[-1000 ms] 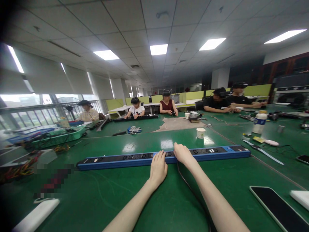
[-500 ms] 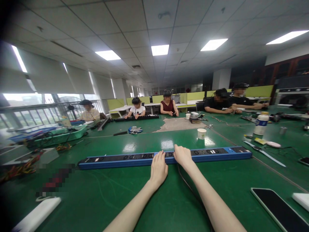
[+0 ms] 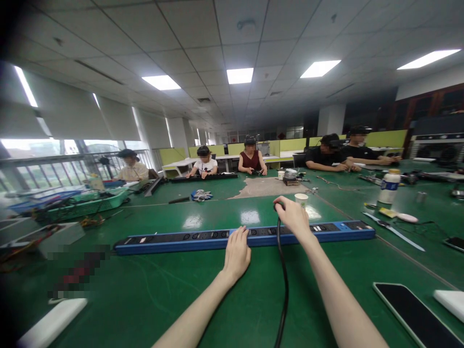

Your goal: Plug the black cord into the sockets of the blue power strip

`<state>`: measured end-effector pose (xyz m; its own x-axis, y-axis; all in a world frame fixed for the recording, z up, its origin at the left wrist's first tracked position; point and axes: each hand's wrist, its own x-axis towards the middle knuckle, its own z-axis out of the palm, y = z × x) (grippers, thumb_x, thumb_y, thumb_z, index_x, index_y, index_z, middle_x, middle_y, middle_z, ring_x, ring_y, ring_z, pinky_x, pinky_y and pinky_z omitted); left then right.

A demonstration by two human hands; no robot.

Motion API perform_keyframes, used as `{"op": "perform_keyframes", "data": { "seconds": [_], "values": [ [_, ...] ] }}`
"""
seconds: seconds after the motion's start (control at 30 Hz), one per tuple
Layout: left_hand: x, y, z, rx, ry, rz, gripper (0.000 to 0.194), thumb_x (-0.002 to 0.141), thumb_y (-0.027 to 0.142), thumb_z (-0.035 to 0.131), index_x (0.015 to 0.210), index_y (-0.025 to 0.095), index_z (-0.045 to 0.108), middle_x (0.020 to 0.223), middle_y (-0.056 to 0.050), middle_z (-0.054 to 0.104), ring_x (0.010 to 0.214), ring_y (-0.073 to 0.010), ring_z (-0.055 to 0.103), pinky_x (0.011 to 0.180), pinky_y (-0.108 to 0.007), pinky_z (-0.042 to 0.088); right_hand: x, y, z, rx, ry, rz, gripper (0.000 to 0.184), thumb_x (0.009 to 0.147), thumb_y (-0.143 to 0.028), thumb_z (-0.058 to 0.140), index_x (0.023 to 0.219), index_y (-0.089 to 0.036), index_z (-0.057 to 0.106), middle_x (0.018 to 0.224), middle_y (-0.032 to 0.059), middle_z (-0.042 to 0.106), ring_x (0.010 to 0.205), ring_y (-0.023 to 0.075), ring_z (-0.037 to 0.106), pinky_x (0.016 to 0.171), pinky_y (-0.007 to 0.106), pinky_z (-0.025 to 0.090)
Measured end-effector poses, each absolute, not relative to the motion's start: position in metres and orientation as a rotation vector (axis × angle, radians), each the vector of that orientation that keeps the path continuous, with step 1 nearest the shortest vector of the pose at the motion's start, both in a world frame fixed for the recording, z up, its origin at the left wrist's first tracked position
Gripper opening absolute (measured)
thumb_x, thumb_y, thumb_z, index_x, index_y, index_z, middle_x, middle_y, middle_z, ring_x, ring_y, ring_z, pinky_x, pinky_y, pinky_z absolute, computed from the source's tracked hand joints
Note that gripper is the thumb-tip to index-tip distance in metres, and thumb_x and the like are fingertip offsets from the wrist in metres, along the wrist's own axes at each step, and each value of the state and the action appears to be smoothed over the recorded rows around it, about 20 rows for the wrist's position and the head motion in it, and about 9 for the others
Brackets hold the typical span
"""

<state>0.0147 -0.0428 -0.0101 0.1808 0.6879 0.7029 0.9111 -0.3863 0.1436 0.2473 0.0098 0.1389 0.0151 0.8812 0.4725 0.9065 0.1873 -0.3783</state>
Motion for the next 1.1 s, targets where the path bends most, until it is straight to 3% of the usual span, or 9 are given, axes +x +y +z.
{"op": "perform_keyframes", "data": {
  "seconds": [0.2,0.3,0.4,0.57,0.7,0.93,1.1],
  "values": [
    [0.019,-0.053,0.001,-2.312,-1.387,-1.02,0.065,0.083,0.005,0.049,0.146,0.021,0.051,0.151,-0.009,0.054,0.143,-0.0265,0.046,0.122,-0.051,0.039,0.294,0.04,0.11,-1.64,-1.816,0.281,0.041,0.094,-0.044,0.046,0.113,-0.022,0.076,0.084,0.0048,0.076,0.077,0.0188,0.068,0.075,0.027,0.046],
    [0.018,-0.052,-0.001,-2.288,-1.418,-1.038,0.066,0.082,0.003,0.049,0.145,0.021,0.051,0.15,-0.01,0.055,0.143,-0.0263,0.047,0.122,-0.05,0.04,0.307,0.051,0.088,-1.594,-1.91,0.572,0.044,0.091,-0.029,0.042,0.122,-0.016,0.071,0.084,0.0054,0.076,0.077,0.0175,0.069,0.076,0.026,0.048],
    [0.018,-0.05,-0.003,-2.292,-1.421,-1.042,0.067,0.081,0.002,0.049,0.145,0.022,0.051,0.149,-0.01,0.055,0.142,-0.0264,0.047,0.121,-0.051,0.041,0.319,0.052,0.077,-1.478,-2.096,0.741,0.051,0.083,-0.025,0.053,0.132,-0.014,0.065,0.088,0.0048,0.076,0.083,0.0176,0.07,0.078,0.026,0.049],
    [0.018,-0.049,-0.003,-2.304,-1.419,-1.04,0.064,0.082,0.003,0.05,0.142,0.021,0.053,0.148,-0.01,0.056,0.142,-0.0256,0.047,0.121,-0.048,0.041,0.33,0.045,0.083,-1.538,-2.204,0.4,0.036,0.078,-0.036,0.069,0.109,-0.018,0.076,0.097,0.0067,0.076,0.092,0.0204,0.068,0.082,0.027,0.047],
    [0.018,-0.05,-0.003,-2.308,-1.419,-1.036,0.063,0.081,0.003,0.05,0.142,0.021,0.053,0.147,-0.01,0.056,0.141,-0.0256,0.047,0.121,-0.048,0.041,0.316,0.04,0.085,-1.599,-2.17,0.149,0.025,0.086,-0.044,0.067,0.098,-0.022,0.072,0.098,0.0053,0.076,0.09,0.0195,0.068,0.075,0.026,0.043],
    [0.018,-0.05,-0.002,-2.32,-1.424,-1.057,0.062,0.081,0.002,0.048,0.14,0.021,0.054,0.147,-0.01,0.056,0.14,-0.026,0.048,0.12,-0.05,0.042,0.278,0.029,0.085,-1.741,-2.167,-0.256,0.04,0.102,-0.057,0.042,0.111,-0.025,0.065,0.106,0.0086,0.075,0.096,0.023,0.07,0.076,0.028,0.041],
    [0.017,-0.051,-0.001,-2.328,-1.407,-1.062,0.06,0.082,0.003,0.049,0.139,0.021,0.055,0.146,-0.01,0.056,0.139,-0.0264,0.049,0.119,-0.049,0.043,0.272,0.029,0.086,-1.926,-2.091,-0.269,0.056,0.104,-0.058,0.03,0.109,-0.022,0.073,0.104,0.0166,0.074,0.102,0.0277,0.07,0.084,0.035,0.047]
  ]
}}
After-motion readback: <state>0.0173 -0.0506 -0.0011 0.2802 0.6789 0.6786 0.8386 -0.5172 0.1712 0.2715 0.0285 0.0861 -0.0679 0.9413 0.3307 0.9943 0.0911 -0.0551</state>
